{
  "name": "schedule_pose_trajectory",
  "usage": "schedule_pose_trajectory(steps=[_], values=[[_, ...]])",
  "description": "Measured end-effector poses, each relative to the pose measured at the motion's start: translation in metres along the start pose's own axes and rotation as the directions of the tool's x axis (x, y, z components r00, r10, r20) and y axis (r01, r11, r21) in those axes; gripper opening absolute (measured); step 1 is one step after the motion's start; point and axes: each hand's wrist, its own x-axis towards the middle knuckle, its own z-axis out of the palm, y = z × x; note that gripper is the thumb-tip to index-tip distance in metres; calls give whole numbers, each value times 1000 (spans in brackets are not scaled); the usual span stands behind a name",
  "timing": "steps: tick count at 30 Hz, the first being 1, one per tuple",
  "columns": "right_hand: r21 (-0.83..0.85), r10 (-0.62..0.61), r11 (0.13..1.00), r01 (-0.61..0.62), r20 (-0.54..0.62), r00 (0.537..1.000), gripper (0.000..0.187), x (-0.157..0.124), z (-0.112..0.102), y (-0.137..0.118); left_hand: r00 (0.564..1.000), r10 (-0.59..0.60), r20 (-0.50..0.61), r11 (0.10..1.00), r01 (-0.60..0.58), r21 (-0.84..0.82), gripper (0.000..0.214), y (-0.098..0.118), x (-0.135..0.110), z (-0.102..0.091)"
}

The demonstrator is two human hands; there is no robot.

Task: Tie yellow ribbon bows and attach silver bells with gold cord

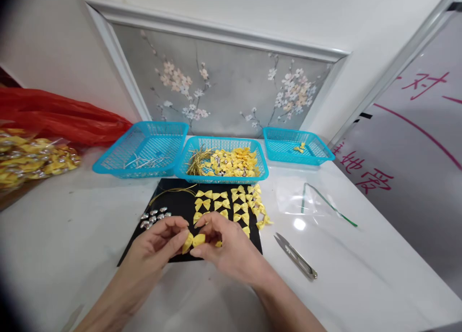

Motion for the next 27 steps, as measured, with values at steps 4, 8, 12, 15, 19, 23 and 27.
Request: schedule_pose_trajectory(steps=[4, 8, 12, 15, 19, 23, 27], values=[[62, -2, 998, 2, -4, 1000, 22, 1, 2, 2, 999, -30, 14, 992, 31, -123, 12, 0, -1, 0], [74, 0, 997, 0, 4, 1000, 22, 0, 0, 4, 997, 49, 58, 999, -48, -16, 17, 4, 0, -7], [-53, -46, 997, 47, 14, 999, 22, -4, -5, 2, 981, 92, 171, 963, -132, 236, 10, 4, 1, -14], [-150, -88, 984, 94, 45, 995, 14, -7, -7, -2, 974, 68, 217, 947, -132, 292, 11, 2, 2, -15], [-276, -133, 953, 129, 3, 991, 8, -7, -8, -7, 972, 74, 223, 934, -146, 325, 11, 0, 2, -14], [-343, -178, 926, 159, -25, 984, 11, -4, -6, -5, 972, 73, 222, 922, -151, 356, 10, -1, 2, -13], [-363, -205, 914, 180, -30, 978, 12, -3, -5, -3, 971, 78, 225, 907, -163, 389, 10, -1, 2, -12]])
